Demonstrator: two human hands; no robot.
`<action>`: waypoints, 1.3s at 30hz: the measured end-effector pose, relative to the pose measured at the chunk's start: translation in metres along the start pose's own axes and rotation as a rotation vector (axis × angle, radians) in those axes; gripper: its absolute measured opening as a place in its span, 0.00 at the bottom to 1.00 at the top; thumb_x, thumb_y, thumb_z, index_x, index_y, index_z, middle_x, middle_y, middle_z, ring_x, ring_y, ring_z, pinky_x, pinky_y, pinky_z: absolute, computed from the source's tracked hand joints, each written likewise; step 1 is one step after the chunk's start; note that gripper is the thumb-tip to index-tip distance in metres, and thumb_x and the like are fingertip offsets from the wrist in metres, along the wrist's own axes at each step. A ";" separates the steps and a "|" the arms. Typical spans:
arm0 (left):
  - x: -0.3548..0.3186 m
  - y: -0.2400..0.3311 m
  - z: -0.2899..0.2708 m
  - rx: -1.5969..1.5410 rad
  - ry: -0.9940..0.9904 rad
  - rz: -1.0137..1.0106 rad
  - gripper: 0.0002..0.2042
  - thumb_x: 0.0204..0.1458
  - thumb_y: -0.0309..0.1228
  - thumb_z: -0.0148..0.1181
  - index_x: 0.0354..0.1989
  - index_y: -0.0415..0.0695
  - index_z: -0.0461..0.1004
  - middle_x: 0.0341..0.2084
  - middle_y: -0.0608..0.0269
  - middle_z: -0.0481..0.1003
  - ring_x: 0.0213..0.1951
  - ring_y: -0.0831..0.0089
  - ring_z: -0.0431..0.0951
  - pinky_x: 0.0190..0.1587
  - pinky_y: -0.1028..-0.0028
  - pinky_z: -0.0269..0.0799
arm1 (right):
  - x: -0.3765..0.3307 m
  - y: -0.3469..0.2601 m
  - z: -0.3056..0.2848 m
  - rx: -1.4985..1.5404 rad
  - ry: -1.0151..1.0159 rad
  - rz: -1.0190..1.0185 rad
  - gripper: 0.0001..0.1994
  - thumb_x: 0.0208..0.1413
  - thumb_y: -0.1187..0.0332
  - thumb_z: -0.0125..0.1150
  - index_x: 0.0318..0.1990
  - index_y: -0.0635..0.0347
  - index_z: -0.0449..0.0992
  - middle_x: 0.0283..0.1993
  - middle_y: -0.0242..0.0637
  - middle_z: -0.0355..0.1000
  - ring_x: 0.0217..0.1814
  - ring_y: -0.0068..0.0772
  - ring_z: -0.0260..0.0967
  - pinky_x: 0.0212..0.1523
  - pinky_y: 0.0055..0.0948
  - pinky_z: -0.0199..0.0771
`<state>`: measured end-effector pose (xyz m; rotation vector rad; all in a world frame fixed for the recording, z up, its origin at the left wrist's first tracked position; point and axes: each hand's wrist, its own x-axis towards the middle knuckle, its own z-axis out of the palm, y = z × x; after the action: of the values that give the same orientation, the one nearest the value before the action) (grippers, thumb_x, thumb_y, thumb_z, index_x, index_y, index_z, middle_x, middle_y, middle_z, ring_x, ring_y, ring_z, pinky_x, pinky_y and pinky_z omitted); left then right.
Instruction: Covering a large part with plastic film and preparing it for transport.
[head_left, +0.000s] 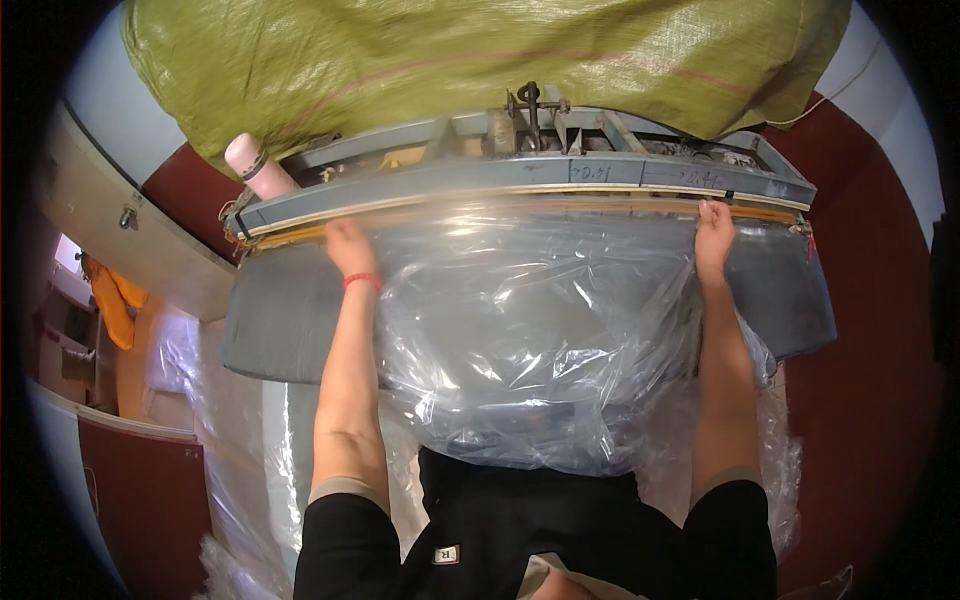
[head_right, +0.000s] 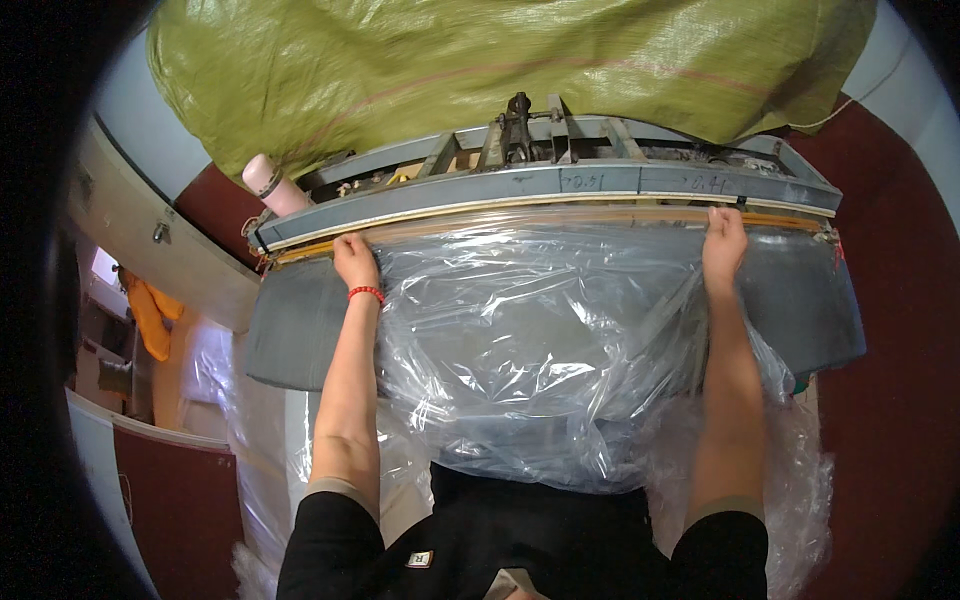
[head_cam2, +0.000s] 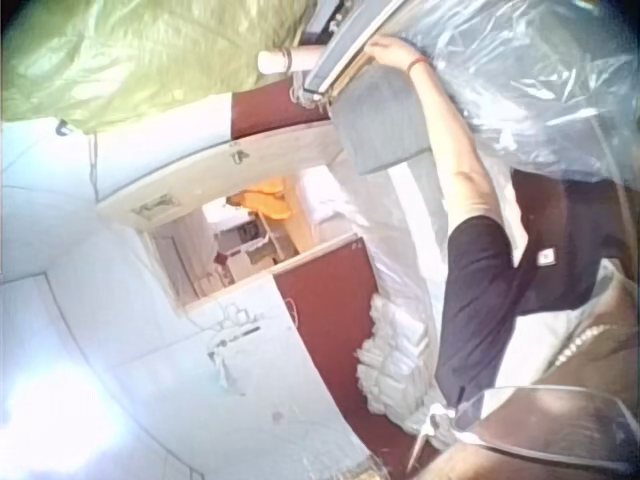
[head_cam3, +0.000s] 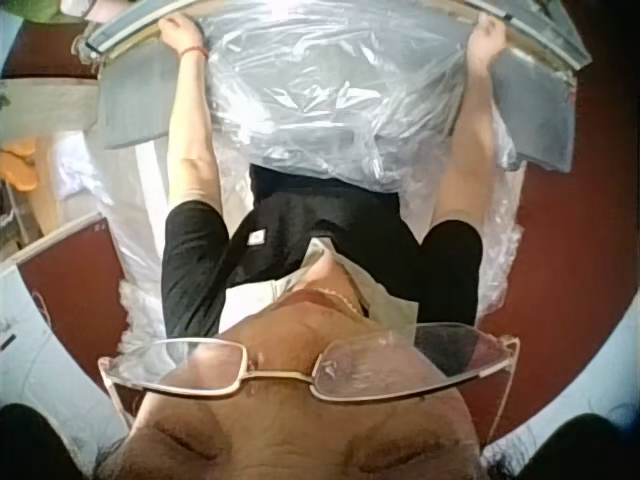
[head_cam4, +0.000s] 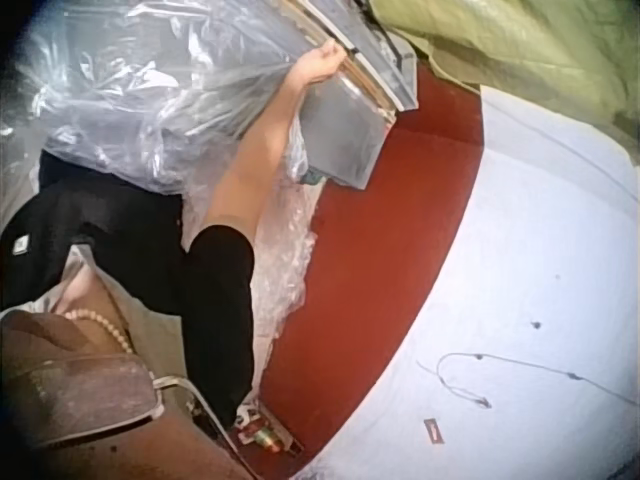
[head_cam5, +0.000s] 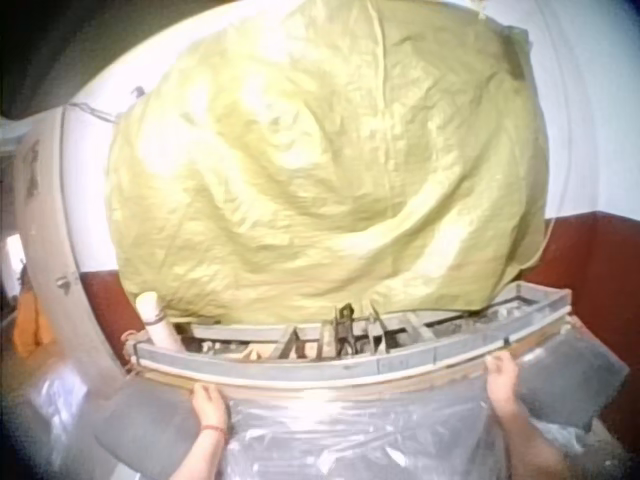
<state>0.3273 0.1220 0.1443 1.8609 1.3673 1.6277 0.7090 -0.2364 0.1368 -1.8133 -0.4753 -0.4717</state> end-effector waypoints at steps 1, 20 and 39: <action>0.000 0.000 0.003 -0.006 -0.008 0.002 0.08 0.49 0.30 0.46 0.27 0.36 0.66 0.23 0.47 0.71 0.25 0.57 0.70 0.31 0.65 0.65 | 0.004 0.001 0.003 0.038 0.017 0.034 0.09 0.50 0.67 0.55 0.29 0.66 0.68 0.23 0.34 0.69 0.25 0.19 0.62 0.29 0.22 0.63; 0.018 -0.036 -0.022 -0.644 -0.032 -0.567 0.08 0.47 0.25 0.44 0.29 0.32 0.66 0.22 0.55 0.69 0.28 0.64 0.71 0.35 0.68 0.66 | 0.009 0.009 0.000 0.403 -0.008 0.199 0.05 0.45 0.74 0.53 0.23 0.64 0.65 0.19 0.32 0.65 0.17 0.18 0.60 0.17 0.20 0.63; -0.111 0.111 -0.118 -0.525 -0.852 0.054 0.03 0.51 0.25 0.50 0.30 0.39 0.66 0.30 0.67 0.70 0.34 0.82 0.67 0.40 0.81 0.62 | -0.061 -0.151 -0.104 -0.070 -0.189 -0.327 0.08 0.48 0.70 0.55 0.35 0.63 0.71 0.38 0.38 0.68 0.43 0.32 0.65 0.44 0.27 0.62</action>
<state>0.2829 -0.0618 0.1977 1.8901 0.4753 0.8718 0.5677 -0.3002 0.2521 -1.8633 -0.9038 -0.5472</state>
